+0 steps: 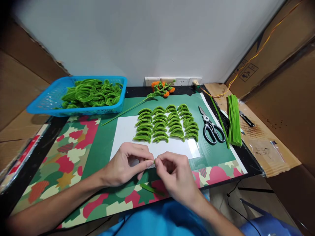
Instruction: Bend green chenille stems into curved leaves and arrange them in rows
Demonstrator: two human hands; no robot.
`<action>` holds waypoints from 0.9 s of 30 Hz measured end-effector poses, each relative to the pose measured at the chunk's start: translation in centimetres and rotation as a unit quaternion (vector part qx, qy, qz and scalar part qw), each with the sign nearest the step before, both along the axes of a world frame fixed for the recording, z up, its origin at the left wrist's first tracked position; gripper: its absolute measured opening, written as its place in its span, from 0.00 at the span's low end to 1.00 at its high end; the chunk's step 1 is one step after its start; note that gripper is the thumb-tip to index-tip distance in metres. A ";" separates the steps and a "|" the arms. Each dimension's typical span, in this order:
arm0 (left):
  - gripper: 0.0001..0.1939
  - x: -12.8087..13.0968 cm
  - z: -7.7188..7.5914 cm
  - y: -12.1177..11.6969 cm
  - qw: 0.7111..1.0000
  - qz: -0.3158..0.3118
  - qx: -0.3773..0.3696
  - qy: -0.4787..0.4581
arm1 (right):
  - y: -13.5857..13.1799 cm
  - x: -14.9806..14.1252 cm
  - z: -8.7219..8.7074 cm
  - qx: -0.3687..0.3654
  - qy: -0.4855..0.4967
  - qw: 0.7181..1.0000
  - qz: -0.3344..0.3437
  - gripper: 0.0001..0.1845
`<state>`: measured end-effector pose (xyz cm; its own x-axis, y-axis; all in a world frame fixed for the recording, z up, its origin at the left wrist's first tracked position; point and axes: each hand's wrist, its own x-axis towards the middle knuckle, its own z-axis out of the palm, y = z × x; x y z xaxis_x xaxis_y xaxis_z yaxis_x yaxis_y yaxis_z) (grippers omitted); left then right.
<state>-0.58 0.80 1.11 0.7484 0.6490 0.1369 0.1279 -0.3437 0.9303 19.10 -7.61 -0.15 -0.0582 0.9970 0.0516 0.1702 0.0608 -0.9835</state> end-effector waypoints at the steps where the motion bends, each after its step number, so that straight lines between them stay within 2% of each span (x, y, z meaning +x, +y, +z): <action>1: 0.11 0.0 -0.1 -0.2 0.996 0.011 0.090 -0.002 | 0.0 -0.2 0.1 -0.089 0.080 0.993 -0.002 0.18; 3: 0.11 0.1 -0.2 -0.4 0.957 0.017 0.288 -0.021 | 0.3 -0.3 0.2 -0.220 0.215 0.951 0.002 0.23; 5: 0.13 0.0 -0.3 -0.5 0.896 -0.007 0.442 -0.042 | 0.5 -0.2 0.4 -0.287 0.300 0.910 0.008 0.25; 6: 0.14 0.0 -0.4 -0.5 0.872 -0.021 0.487 -0.048 | 0.6 -0.1 0.5 -0.304 0.320 0.897 0.014 0.25; 7: 0.14 0.0 -0.4 -0.5 0.859 -0.027 0.508 -0.051 | 0.6 0.0 0.6 -0.312 0.326 0.892 0.022 0.24; 8: 0.14 0.0 -0.4 -0.5 0.861 -0.024 0.505 -0.054 | 0.6 0.0 0.8 -0.308 0.317 0.896 0.029 0.24; 10: 0.13 0.1 -0.2 -0.7 0.896 0.010 0.440 -0.057 | 0.3 0.1 1.0 -0.250 0.245 0.936 0.026 0.21; 12: 0.11 0.3 0.1 -0.9 0.946 0.048 0.318 -0.042 | -0.1 0.1 1.1 -0.115 0.096 0.989 0.002 0.16; 13: 0.10 0.4 0.4 -1.0 0.966 0.059 0.251 -0.027 | -0.3 0.2 1.1 -0.029 0.010 1.000 -0.009 0.13; 14: 0.10 0.5 0.6 -1.1 0.980 0.066 0.188 -0.017 | -0.3 0.3 0.9 0.060 -0.072 0.995 -0.014 0.10; 16: 0.13 0.6 0.9 -1.2 0.995 0.067 0.079 -0.009 | -0.1 0.7 0.6 0.209 -0.202 0.957 -0.005 0.08; 18: 0.16 0.7 0.9 -1.1 0.998 0.054 -0.003 -0.017 | 0.3 1.2 0.1 0.302 -0.285 0.910 0.010 0.09; 19: 0.17 0.7 0.8 -1.0 0.998 0.046 -0.034 -0.023 | 0.5 1.3 -0.1 0.325 -0.310 0.893 0.014 0.09; 21: 0.16 0.7 0.6 -1.0 0.996 0.035 -0.070 -0.034 | 0.7 1.5 -0.3 0.334 -0.313 0.889 0.015 0.10; 23: 0.14 0.8 0.5 -1.0 0.995 0.033 -0.080 -0.043 | 0.6 1.2 -0.1 0.291 -0.255 0.922 0.007 0.10; 25: 0.14 0.8 0.6 -1.2 0.996 0.039 -0.067 -0.041 | 0.3 0.7 0.2 0.195 -0.162 0.967 -0.004 0.11; 27: 0.15 0.8 0.7 -1.4 0.998 0.055 -0.026 -0.027 | 0.2 0.2 0.5 0.072 -0.049 0.996 -0.014 0.13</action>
